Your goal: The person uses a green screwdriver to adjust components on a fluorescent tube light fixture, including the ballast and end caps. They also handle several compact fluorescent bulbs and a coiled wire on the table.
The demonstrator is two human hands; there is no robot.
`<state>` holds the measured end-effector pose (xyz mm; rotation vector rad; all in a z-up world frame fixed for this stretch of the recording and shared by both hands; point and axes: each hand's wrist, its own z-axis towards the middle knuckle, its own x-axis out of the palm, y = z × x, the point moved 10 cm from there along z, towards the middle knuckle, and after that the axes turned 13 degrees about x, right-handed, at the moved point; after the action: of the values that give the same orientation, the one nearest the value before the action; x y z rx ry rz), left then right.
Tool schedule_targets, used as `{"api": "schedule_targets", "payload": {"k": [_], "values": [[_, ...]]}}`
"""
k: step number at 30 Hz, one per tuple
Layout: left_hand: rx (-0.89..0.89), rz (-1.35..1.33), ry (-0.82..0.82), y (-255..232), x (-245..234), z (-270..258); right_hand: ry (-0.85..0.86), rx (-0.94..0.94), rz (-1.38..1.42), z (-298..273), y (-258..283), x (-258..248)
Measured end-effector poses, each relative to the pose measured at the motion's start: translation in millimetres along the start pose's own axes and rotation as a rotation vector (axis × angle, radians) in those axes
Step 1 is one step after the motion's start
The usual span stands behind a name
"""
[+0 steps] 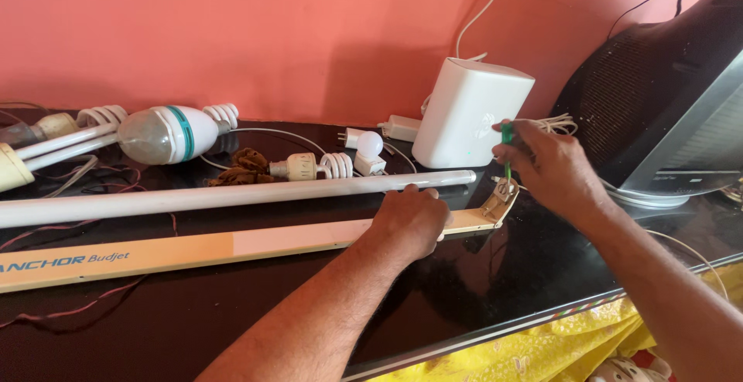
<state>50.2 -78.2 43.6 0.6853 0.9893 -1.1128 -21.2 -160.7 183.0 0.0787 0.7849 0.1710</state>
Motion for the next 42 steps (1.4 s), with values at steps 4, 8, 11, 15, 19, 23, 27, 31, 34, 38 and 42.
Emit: {"api": "schedule_targets", "payload": {"k": [4, 8, 11, 15, 19, 23, 27, 31, 34, 38, 42], "values": [[0.003, 0.009, -0.004, 1, -1, -1, -0.026, 0.098, -0.065, -2, -11, -4], [0.010, 0.009, -0.010, 1, 0, -1, 0.007, 0.179, 0.123, -2, -23, -5], [0.012, 0.014, -0.019, 1, 0, -1, 0.033, 0.143, 0.165, -4, -24, -1], [0.015, 0.025, -0.015, 1, 0, -1, -0.066, 0.211, -0.133, -10, -33, -7], [0.017, 0.032, -0.002, 1, 1, 0, -0.003, 0.149, 0.137, -10, -31, 1], [0.002, 0.034, 0.016, 2, 3, 1, 0.040, 0.148, 0.133, -6, -32, 10], [0.011, 0.047, 0.033, 1, 4, 1, -0.032, 0.170, 0.127, -7, -30, 2], [0.012, 0.025, 0.008, 1, 2, 0, -0.032, 0.151, -0.010, -9, -21, 2], [0.013, 0.022, -0.003, 0, 1, 0, -0.085, 0.071, -0.162, -11, -8, 0], [0.002, 0.003, -0.003, 4, 1, 0, -0.047, -0.002, -0.017, -16, 8, 10], [0.039, 0.018, -0.069, 3, 0, 0, 0.031, 0.035, -0.183, -17, 7, 26]]}}
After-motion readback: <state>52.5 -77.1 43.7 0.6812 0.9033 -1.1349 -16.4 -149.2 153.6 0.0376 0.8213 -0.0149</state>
